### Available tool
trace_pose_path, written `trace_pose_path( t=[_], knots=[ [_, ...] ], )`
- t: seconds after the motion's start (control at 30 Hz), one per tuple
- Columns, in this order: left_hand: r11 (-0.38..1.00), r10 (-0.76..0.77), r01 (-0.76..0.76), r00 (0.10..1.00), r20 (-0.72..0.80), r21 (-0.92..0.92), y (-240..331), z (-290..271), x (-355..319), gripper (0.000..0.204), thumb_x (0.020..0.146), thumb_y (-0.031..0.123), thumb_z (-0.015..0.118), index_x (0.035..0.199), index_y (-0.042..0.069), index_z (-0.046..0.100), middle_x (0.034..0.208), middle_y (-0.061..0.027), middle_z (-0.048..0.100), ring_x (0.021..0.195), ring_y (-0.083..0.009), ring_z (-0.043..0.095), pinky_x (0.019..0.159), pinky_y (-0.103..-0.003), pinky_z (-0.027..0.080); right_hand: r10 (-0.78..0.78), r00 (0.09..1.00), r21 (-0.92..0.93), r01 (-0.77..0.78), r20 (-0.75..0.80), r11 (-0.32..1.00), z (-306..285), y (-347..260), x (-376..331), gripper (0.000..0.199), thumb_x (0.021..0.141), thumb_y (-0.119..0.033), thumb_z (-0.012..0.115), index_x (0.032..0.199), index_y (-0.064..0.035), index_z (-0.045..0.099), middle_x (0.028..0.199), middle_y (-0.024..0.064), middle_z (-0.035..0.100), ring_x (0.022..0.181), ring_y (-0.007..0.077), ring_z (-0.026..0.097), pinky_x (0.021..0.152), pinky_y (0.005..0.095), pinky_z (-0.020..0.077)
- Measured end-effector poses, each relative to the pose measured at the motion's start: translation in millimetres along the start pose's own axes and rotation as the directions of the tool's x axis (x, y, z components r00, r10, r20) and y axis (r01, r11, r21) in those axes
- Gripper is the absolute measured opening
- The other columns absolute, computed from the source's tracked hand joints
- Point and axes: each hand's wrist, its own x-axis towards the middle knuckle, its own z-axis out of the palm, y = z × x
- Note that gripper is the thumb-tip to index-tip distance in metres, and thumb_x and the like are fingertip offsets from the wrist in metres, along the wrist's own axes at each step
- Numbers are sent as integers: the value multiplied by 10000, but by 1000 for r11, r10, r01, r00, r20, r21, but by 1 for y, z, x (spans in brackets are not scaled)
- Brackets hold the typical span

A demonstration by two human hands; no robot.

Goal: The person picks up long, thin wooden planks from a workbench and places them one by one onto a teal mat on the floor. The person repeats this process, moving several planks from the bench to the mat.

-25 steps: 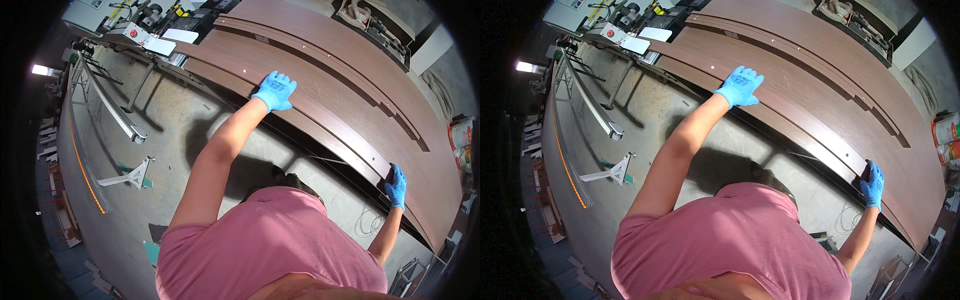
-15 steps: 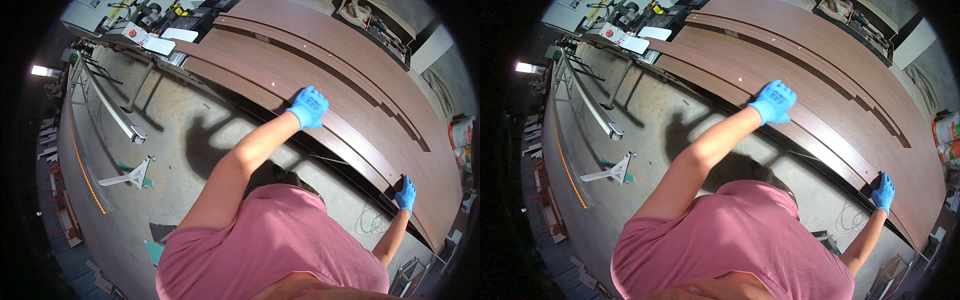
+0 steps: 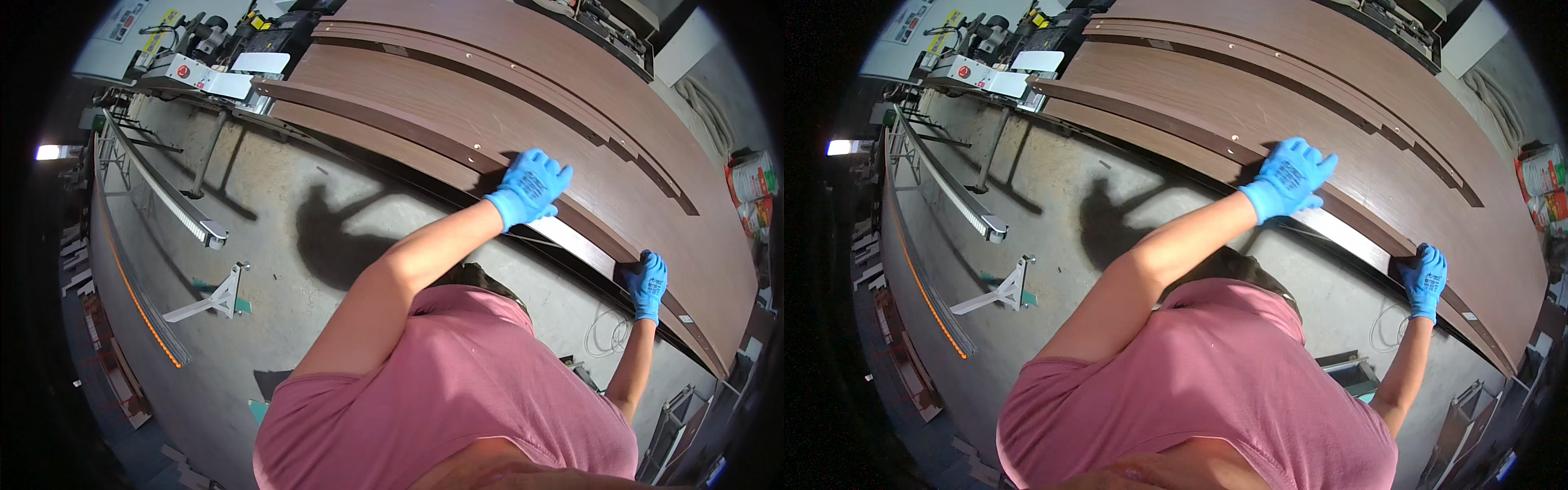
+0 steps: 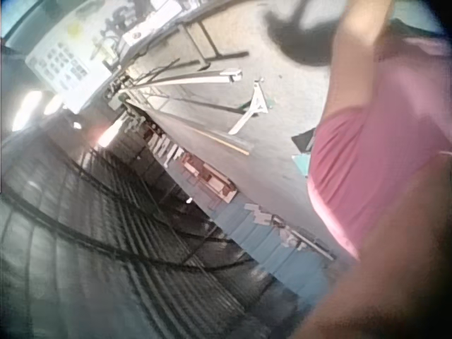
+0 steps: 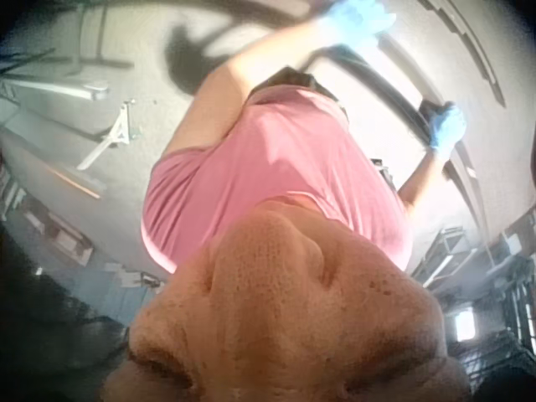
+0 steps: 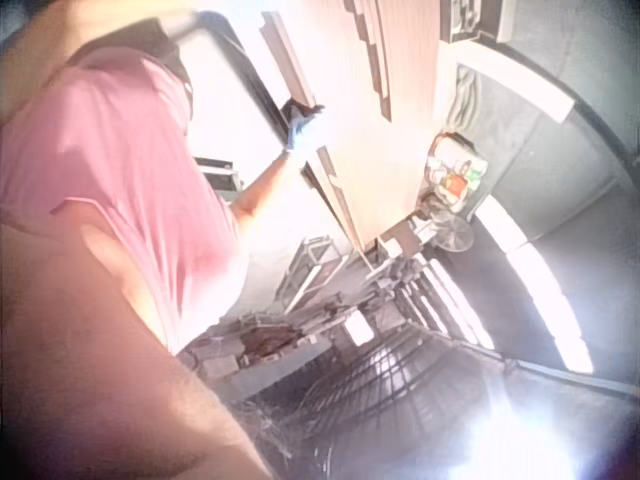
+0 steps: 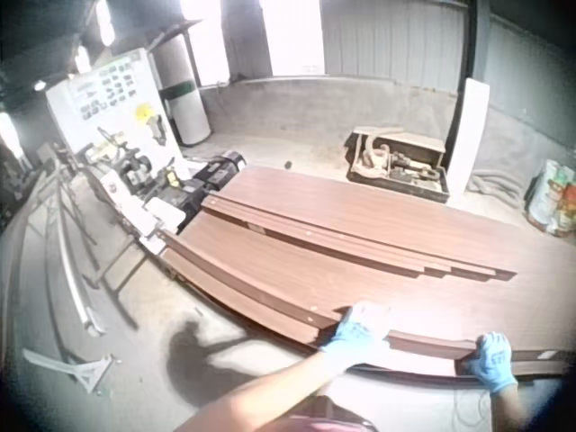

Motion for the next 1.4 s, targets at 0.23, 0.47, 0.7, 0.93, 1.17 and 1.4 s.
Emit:
trace_pose_path(
  t=[0.23,0.47,0.7,0.93,1.17,1.4],
  knots=[
    [990,-26,20,999,43,138,-24,8,-35,669,935,464,765,1444,65,596,1114,-122,691,1071,-308,661,1155,-496,419,2,999,120,4,-47,993,-6,-13,-7,518,767,-230,916,1209,-89,686,1069,140,718,1023,383,665,978,490,524],
    [999,-32,28,992,123,30,-16,-13,-45,533,911,480,772,1218,64,644,981,-125,756,951,-312,726,899,-467,521,-104,993,15,105,-61,994,-6,9,-23,546,870,-555,812,1118,-82,700,958,145,704,908,395,681,799,502,542],
    [992,-10,13,1000,-22,123,-7,-125,-100,1077,768,632,851,1609,65,488,978,-88,658,915,-267,636,882,-443,506,-274,958,23,277,-80,961,-58,5,-9,741,989,-768,493,859,-56,648,790,209,666,761,445,656,700,530,491],
    [962,-105,139,983,-150,235,-22,-193,-226,934,695,376,903,1520,109,557,996,-44,593,917,-226,598,853,-416,486,-410,910,225,387,65,894,-161,-155,16,788,1001,-766,490,654,-65,583,606,212,590,638,444,654,617,505,490],
    [893,-442,449,881,-170,5,35,-161,-403,843,649,462,928,1367,93,683,965,-89,657,898,-313,668,843,-463,518,-688,616,250,648,384,720,-186,-261,4,698,1028,-656,540,782,-31,729,774,264,674,769,502,669,694,555,519],
    [674,-739,734,664,-117,-89,187,-116,-561,875,694,619,885,1341,96,618,1036,-138,609,954,-359,633,874,-511,492,-898,327,123,919,294,375,-214,-350,-56,782,1006,-768,501,741,-65,716,717,234,680,731,468,700,663,557,535]
  ],
)
